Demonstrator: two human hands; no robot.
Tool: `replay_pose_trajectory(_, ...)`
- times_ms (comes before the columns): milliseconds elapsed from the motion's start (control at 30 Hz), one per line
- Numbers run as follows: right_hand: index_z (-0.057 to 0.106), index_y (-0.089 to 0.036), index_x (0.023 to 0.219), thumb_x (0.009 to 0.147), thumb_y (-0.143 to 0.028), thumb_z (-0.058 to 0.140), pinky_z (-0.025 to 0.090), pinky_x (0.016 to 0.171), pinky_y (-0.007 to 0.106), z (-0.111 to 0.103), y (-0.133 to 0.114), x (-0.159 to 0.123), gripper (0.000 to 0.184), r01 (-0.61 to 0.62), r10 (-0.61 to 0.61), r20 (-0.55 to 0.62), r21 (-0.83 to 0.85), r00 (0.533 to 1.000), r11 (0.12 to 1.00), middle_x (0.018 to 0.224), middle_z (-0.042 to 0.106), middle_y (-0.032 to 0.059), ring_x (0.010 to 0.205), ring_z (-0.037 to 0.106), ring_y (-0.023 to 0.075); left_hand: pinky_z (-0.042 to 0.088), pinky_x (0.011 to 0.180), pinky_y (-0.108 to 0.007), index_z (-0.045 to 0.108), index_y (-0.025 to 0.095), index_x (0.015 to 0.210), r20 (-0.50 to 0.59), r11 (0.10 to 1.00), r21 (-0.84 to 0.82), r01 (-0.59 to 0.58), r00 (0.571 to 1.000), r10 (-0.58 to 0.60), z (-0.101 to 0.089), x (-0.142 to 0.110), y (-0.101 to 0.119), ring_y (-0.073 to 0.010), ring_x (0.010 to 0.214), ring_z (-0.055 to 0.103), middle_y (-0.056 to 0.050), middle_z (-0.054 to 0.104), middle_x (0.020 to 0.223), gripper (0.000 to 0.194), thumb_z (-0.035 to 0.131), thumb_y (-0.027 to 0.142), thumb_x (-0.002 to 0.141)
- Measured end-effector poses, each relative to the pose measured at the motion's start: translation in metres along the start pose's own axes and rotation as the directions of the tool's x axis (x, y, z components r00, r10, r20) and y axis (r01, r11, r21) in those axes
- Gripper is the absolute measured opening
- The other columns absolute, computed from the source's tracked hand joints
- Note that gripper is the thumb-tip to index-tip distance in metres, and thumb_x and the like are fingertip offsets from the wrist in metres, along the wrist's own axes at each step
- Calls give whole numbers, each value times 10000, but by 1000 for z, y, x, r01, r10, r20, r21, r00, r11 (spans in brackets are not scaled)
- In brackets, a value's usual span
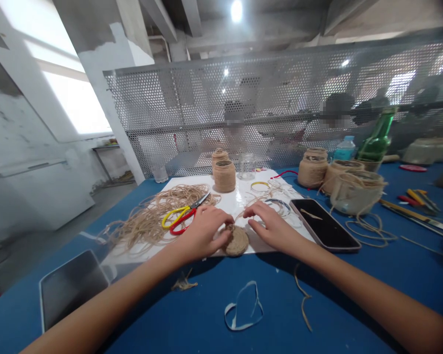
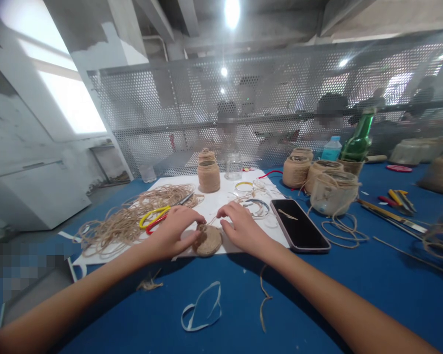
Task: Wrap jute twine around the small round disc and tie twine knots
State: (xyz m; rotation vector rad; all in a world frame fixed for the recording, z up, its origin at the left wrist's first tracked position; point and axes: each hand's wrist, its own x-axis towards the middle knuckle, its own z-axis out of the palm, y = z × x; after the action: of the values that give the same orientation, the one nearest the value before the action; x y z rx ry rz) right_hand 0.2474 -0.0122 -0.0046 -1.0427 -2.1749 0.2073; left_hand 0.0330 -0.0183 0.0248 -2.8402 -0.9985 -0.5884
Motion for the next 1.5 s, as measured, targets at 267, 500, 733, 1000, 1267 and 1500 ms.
replay_pose_trajectory(267, 534, -182, 861, 785, -104, 453, 367, 783, 333, -1, 2, -1, 136, 42, -37, 55, -111, 998, 993, 892, 559, 51, 891, 504, 189, 271, 861, -434, 560, 195, 904, -35, 954, 254, 158, 987, -154, -1, -9, -43, -217, 869, 493, -43, 606, 852, 153, 451, 235, 805)
replay_pose_trajectory(500, 562, -180, 820, 787, -125, 442, 374, 721, 315, -7, 19, -1, 137, -60, 69, 20, -292, 997, 955, 864, 568, 66, 822, 514, 196, 235, 894, -457, 576, 184, 838, 21, 952, 290, 100, 994, -111, 13, -12, -53, -215, 846, 507, -48, 605, 801, 178, 420, 269, 831)
replay_pose_trajectory(733, 583, -140, 850, 829, -133, 395, 414, 697, 313, -31, 61, 23, 190, -277, 275, -69, -441, 959, 854, 838, 590, 81, 800, 537, 189, 249, 897, -436, 539, 192, 929, -134, 940, 321, 114, 988, -74, 6, -9, -48, -218, 878, 498, -61, 584, 890, 163, 409, 222, 834)
replay_pose_trajectory(1000, 515, -156, 1110, 866, -292, 492, 475, 783, 382, -28, 110, 74, 281, -269, 414, 128, -583, 901, 766, 1122, 535, 83, 933, 557, 183, 359, 860, -397, 508, 178, 1062, -104, 990, 58, 127, 987, -121, 11, -11, -44, -221, 951, 495, -107, 499, 1070, 299, 362, 106, 811)
replay_pose_trajectory(1267, 513, -167, 1113, 867, -292, 489, 476, 780, 382, 0, 125, 100, 276, -354, 530, 139, -600, 837, 717, 1125, 534, 75, 933, 557, 182, 487, 623, -280, 488, 173, 1025, 56, 789, -493, 367, 918, -392, 3, -11, -43, -139, 632, 585, 8, 529, 625, 299, 231, 243, 891)
replay_pose_trajectory(1500, 513, -166, 1113, 864, -292, 494, 477, 777, 380, -9, 127, 115, 279, -517, 597, 12, -487, 802, 704, 1122, 535, 74, 934, 558, 184, 502, 627, -258, 432, 153, 1083, 79, 798, -473, 373, 920, -384, 4, -12, -45, -118, 648, 611, -44, 579, 798, 316, 187, 221, 896)
